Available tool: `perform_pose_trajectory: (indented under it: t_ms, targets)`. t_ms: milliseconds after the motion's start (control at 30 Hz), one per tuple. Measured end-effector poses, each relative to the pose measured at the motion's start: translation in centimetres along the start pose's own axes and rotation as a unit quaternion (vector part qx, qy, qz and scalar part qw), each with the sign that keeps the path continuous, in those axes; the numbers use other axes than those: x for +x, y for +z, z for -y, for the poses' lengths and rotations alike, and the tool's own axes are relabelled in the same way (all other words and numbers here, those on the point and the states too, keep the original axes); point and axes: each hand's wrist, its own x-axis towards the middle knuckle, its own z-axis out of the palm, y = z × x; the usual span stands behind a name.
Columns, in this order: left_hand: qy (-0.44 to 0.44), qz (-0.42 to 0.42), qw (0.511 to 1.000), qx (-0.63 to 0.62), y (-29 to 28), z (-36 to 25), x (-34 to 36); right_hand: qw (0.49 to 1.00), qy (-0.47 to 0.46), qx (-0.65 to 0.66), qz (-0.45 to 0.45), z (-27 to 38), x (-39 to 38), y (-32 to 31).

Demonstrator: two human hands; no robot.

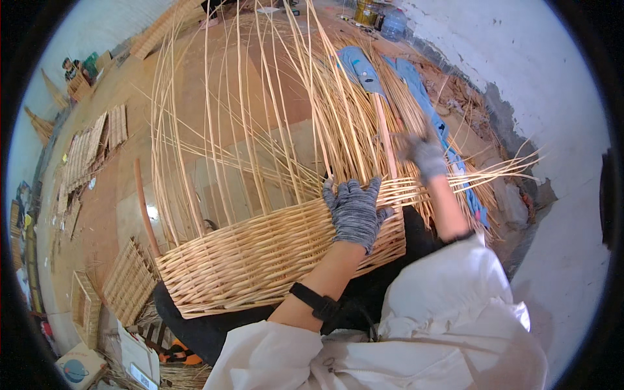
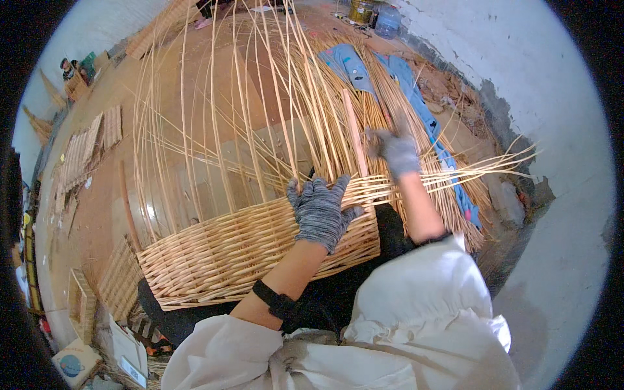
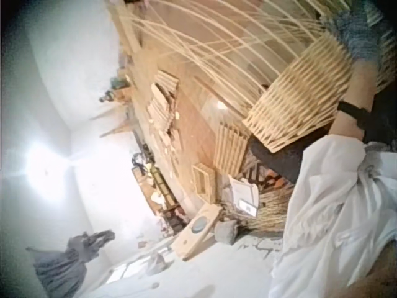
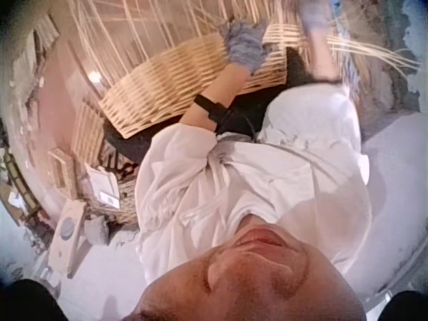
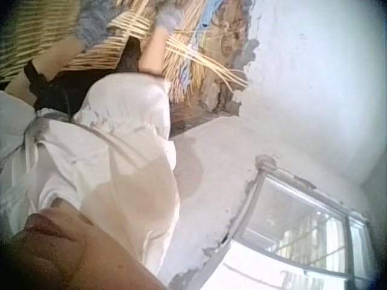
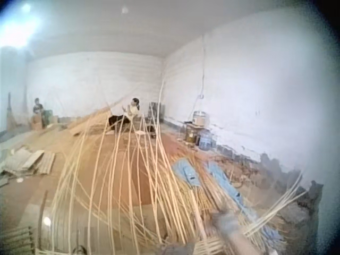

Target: Weave and assemble a large wicker basket using wooden rods and a measuring tape.

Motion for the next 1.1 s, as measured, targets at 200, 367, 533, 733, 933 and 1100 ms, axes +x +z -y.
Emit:
perform_pose_trajectory:
  t_ms: [200,367,533,733,933,1100]
  targets:
    - [0.004,-0.058,0.998,-0.019,1.4,-0.4,-0.6,0.980,-0.068,0.187,0.009,2.3,-8.6,-3.1]
    - [0.004,-0.221,0.956,-0.191,2.0,-0.8,1.7,0.964,-0.231,-0.055,0.122,7.4,-10.5,1.9]
    - [-0.220,-0.051,0.638,-0.736,-0.2,2.6,3.2,0.909,-0.362,-0.172,0.114,3.6,-5.4,-2.3]
    - [0.028,0.045,0.991,-0.124,-1.4,5.2,12.0,0.742,-0.226,-0.608,0.166,3.1,-9.4,2.3]
    - [0.152,-0.063,0.945,-0.282,-2.8,4.1,10.4,0.773,-0.163,-0.588,0.173,2.2,-7.6,3.2]
    - [-0.023,-0.346,0.799,-0.491,-10.3,16.8,-10.9,0.840,-0.326,-0.433,0.033,-1.3,-9.0,-2.3]
